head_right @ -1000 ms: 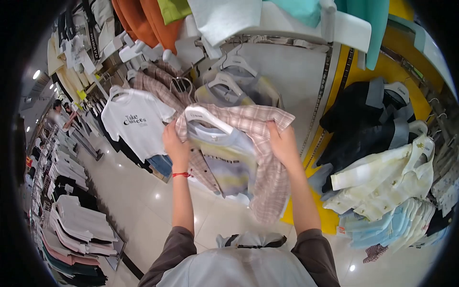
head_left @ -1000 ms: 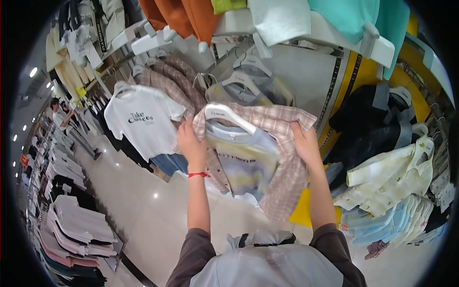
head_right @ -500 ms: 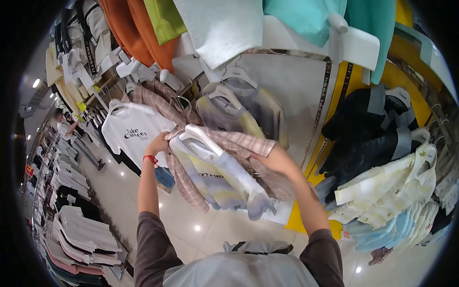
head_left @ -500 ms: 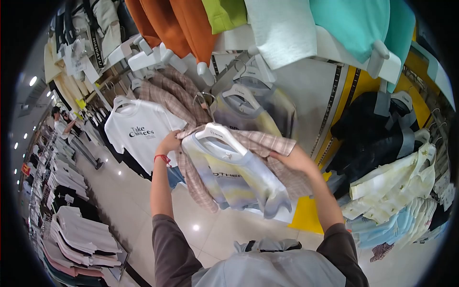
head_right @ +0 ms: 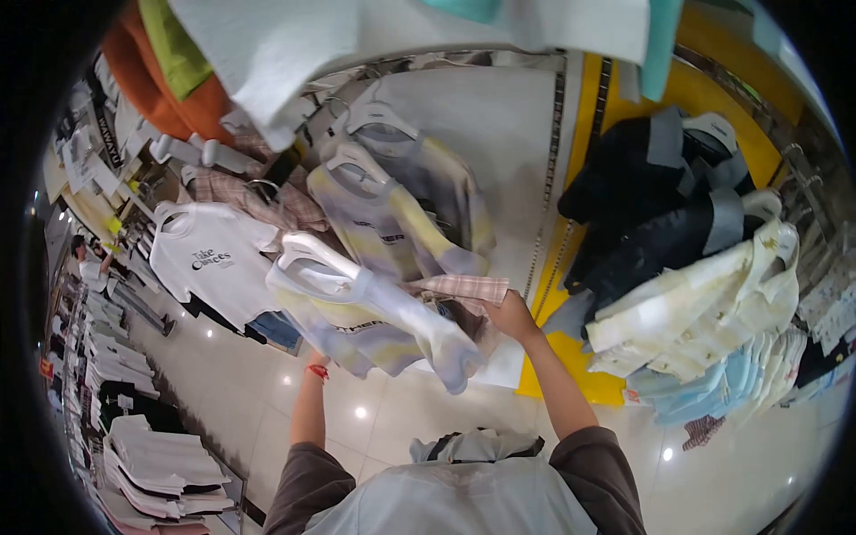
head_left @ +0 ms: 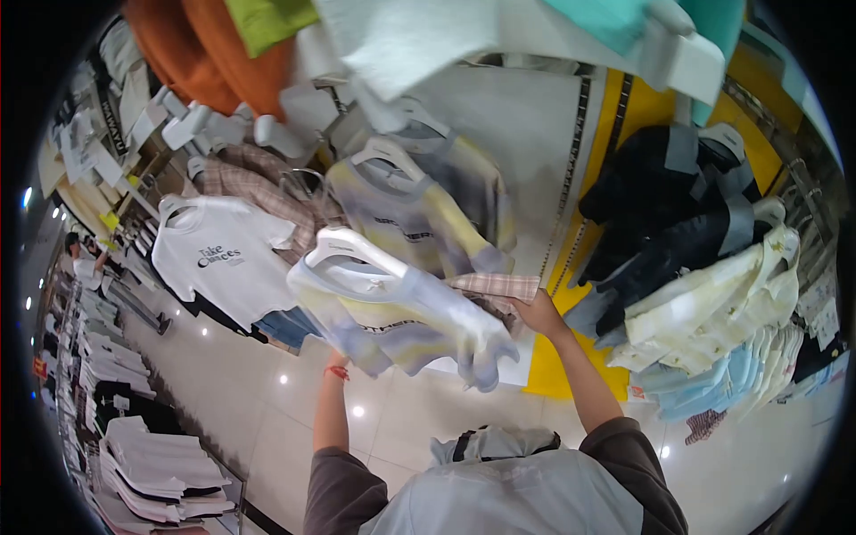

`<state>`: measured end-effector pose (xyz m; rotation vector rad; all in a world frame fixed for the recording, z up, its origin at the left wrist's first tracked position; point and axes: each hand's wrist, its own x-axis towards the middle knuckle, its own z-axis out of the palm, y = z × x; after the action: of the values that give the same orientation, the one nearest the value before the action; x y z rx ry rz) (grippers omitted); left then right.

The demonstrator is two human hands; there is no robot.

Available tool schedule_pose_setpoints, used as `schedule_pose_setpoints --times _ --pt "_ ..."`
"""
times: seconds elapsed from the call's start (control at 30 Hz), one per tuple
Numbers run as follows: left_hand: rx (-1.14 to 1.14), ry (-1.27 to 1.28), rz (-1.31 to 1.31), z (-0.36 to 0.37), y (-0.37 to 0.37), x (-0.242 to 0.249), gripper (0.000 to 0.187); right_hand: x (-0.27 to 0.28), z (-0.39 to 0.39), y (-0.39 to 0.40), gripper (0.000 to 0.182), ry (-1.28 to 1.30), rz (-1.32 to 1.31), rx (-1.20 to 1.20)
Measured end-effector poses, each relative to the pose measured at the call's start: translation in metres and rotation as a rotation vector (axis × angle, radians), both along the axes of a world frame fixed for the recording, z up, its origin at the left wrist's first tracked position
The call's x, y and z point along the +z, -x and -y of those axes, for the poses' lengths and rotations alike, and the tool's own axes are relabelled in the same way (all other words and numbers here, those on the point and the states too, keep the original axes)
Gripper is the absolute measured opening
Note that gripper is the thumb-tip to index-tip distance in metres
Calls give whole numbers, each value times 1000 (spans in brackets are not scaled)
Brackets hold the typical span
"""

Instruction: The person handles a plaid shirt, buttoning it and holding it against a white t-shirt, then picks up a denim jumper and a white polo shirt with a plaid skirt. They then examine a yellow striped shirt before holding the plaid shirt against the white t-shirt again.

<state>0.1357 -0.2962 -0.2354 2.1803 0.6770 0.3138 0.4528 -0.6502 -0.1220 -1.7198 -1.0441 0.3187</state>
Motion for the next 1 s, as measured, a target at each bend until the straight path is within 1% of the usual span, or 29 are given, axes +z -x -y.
schedule_pose_setpoints --times 0.1,0.2,0.23,0.33,0.43,0.53,0.6,0.67,0.73,0.83,0.87,0.93,1.0 --pt "26 -11 -33 65 1 -52 37 -30 35 7 31 266 50 -205" --pt "11 -14 -109 136 -5 -91 38 -68 79 12 34 214 13 -176" --pt "-8 -9 -140 159 -9 -100 38 -90 93 15 37 319 -56 -249" --pt "-88 7 -243 220 -19 -125 39 -145 133 34 43 184 71 -274" --pt "-203 26 -349 278 -27 -145 40 -183 177 61 48 405 -11 -287" --pt "-312 53 -432 336 -32 -159 41 -143 228 80 45 850 -115 -315" --pt "-398 76 -484 373 -28 -166 42 -161 265 80 46 881 -105 -350" --pt "-487 103 -537 408 -17 -172 42 -192 305 85 47 876 -118 -394" --pt "-569 122 -575 444 -12 -174 43 -198 346 89 50 833 -139 -457" --pt "-663 147 -566 495 -22 -179 44 -205 406 97 43 709 -205 -534" --pt "-683 160 -547 512 -29 -180 45 -207 425 99 39 666 -206 -599" --pt "-674 190 -487 547 -47 -183 45 -210 466 103 33 585 -202 -734" --pt "-620 245 -398 582 -71 -178 46 -199 509 108 29 506 -290 -811"
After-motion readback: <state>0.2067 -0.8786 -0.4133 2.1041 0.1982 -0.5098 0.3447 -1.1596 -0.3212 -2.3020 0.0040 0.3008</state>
